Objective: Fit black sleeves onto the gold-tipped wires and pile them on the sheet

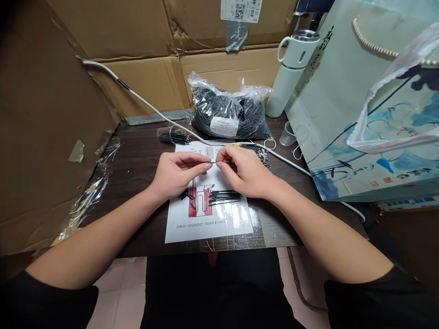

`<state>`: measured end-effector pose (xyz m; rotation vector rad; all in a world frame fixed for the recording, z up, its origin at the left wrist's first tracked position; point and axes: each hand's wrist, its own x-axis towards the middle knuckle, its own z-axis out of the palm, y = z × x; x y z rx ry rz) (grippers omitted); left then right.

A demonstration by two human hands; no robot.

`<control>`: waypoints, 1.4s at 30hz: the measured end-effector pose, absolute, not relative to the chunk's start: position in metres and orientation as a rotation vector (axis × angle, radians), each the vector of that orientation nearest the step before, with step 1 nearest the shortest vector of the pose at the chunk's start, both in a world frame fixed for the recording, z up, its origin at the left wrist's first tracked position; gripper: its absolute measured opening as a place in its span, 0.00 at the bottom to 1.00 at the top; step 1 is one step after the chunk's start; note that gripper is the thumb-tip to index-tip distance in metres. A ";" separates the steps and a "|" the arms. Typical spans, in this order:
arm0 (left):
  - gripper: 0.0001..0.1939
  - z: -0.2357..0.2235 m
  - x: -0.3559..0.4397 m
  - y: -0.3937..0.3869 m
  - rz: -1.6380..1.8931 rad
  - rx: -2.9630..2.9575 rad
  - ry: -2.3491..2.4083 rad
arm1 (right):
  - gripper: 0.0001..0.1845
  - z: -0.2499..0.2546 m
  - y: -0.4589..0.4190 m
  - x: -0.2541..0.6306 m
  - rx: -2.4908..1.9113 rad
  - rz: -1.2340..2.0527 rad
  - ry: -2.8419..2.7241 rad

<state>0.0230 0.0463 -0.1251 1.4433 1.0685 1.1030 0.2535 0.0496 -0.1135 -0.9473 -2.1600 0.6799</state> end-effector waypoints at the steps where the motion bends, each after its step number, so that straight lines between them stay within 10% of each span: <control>1: 0.16 -0.125 0.023 0.046 1.099 1.440 1.067 | 0.02 -0.114 0.050 0.253 -0.946 0.678 -2.161; 31: 0.06 -0.085 -0.032 0.073 -0.034 2.215 1.013 | 0.08 -0.106 0.055 0.269 -0.782 0.886 -2.718; 42: 0.07 -0.092 -0.034 0.076 -0.008 2.169 1.001 | 0.06 -0.116 0.073 0.287 -1.215 0.227 -2.687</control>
